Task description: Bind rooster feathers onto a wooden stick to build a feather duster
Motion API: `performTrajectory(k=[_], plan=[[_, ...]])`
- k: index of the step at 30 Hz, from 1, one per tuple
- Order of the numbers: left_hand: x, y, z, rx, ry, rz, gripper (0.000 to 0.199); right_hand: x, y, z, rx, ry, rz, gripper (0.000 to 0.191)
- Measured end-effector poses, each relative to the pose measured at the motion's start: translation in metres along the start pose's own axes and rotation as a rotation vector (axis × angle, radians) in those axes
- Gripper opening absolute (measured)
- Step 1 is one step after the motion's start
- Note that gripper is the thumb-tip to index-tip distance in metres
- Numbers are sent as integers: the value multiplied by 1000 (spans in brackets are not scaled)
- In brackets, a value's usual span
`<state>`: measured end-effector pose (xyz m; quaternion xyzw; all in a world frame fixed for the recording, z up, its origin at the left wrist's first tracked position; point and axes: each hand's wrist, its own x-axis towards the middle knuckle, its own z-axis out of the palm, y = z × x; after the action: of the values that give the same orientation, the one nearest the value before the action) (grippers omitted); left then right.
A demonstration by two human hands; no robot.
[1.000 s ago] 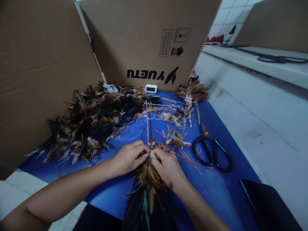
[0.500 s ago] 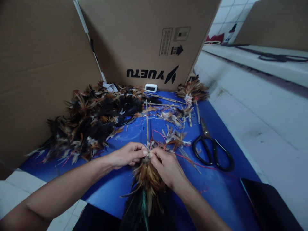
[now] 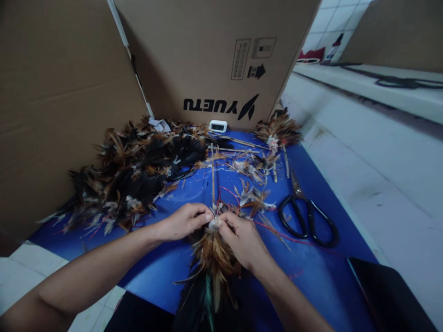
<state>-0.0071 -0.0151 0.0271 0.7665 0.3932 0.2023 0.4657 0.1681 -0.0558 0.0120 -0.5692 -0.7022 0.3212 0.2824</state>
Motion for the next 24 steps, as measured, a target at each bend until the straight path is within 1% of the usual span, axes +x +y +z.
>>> performTrajectory(k=[5,7,10,14,18,21,24], plan=[[-1,0,-1,-124,-39,-4,19,1,1,0,-4,15,13,22],[-1,2,-1,-129,-53,-20,17,1,1,0,0,16,9,22],[0,1,-1,-95,-36,-25,18,0,1,0,10,6,5,22],[1,-4,2,-65,6,16,16,0,2,0,35,-10,32,23],[1,-7,3,-71,-11,54,16,1,1,0,82,-13,49,23],[1,-5,1,-52,2,88,16,1,0,0,96,-6,52,22],[0,-2,-1,-9,21,167,16,1,-1,-1,103,-5,53,23]])
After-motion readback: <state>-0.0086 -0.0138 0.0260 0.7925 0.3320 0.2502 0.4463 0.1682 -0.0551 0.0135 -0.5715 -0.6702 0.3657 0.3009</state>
